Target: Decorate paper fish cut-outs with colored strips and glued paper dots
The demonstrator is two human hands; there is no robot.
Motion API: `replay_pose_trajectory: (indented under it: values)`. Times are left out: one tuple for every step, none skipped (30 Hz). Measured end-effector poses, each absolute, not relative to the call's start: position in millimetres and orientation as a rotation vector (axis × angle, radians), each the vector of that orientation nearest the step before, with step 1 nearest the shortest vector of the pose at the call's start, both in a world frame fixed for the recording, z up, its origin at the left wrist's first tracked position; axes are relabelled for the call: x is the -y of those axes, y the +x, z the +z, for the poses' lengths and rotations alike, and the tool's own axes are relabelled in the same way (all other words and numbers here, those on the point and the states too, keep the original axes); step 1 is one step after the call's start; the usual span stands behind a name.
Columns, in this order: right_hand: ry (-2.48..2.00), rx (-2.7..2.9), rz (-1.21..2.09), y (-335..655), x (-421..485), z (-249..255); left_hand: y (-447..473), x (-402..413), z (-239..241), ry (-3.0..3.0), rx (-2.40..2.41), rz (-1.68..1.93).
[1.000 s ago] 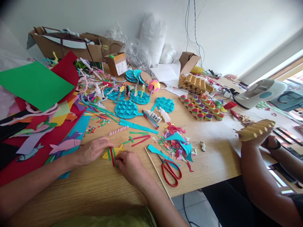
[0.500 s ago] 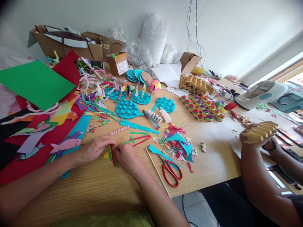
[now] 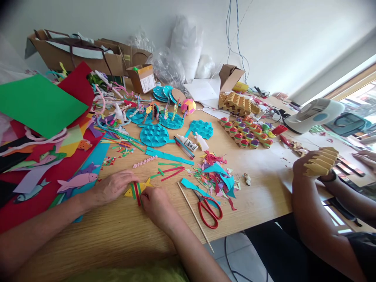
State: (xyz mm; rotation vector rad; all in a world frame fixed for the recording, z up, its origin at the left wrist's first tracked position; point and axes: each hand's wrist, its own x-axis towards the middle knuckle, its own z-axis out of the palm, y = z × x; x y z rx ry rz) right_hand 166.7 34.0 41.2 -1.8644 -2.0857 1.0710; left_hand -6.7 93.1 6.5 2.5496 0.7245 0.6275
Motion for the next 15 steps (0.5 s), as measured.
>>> replay_pose_trajectory:
  values:
    - [-1.88, 2.079, 1.078, 168, -29, 43, -7, -93, 6, 2.538, -0.73, 0.637]
    - [-1.889, 2.069, 1.09, 170, -24, 45, -7, -94, 5, 2.518, -0.742, 0.642]
    - [-1.889, 2.059, 1.103, 173, -19, 47, -7, -95, 5, 2.489, -0.764, 0.646]
    - [-1.881, 2.048, 1.109, 177, -14, 49, -7, -95, 4, 2.452, -0.789, 0.65]
    - [-1.862, 2.04, 1.104, 183, -10, 52, -7, -96, 5, 2.411, -0.814, 0.649]
    - [-1.85, 2.037, 1.071, 189, -7, 54, -7, -98, 5, 2.368, -0.837, 0.644]
    - [-1.842, 2.043, 1.023, 197, -6, 56, -7, -99, 7, 2.327, -0.862, 0.637]
    - [-1.851, 2.052, 0.95, 205, -7, 57, -8, -100, 8, 2.291, -0.885, 0.625]
    - [-1.878, 2.067, 0.867, 214, -10, 59, -8, -100, 10, 2.26, -0.906, 0.616]
    - [-1.907, 2.096, 0.779, 223, -14, 61, -8, -101, 13, 2.235, -0.927, 0.608]
    - [-1.95, 2.121, 0.673, 231, -20, 62, -8, -101, 16, 2.215, -0.948, 0.604]
    - [-1.981, 2.16, 0.582, 239, -26, 63, -8, -101, 19, 2.203, -0.967, 0.608]
    - [-2.015, 2.206, 0.497, 245, -33, 64, -8, -101, 22, 2.201, -0.981, 0.615]
    - [-2.045, 2.262, 0.427, 250, -41, 65, -8, -101, 24, 2.205, -0.99, 0.629]
    - [-2.062, 2.331, 0.373, 254, -49, 65, -8, -100, 27, 2.214, -0.995, 0.646]
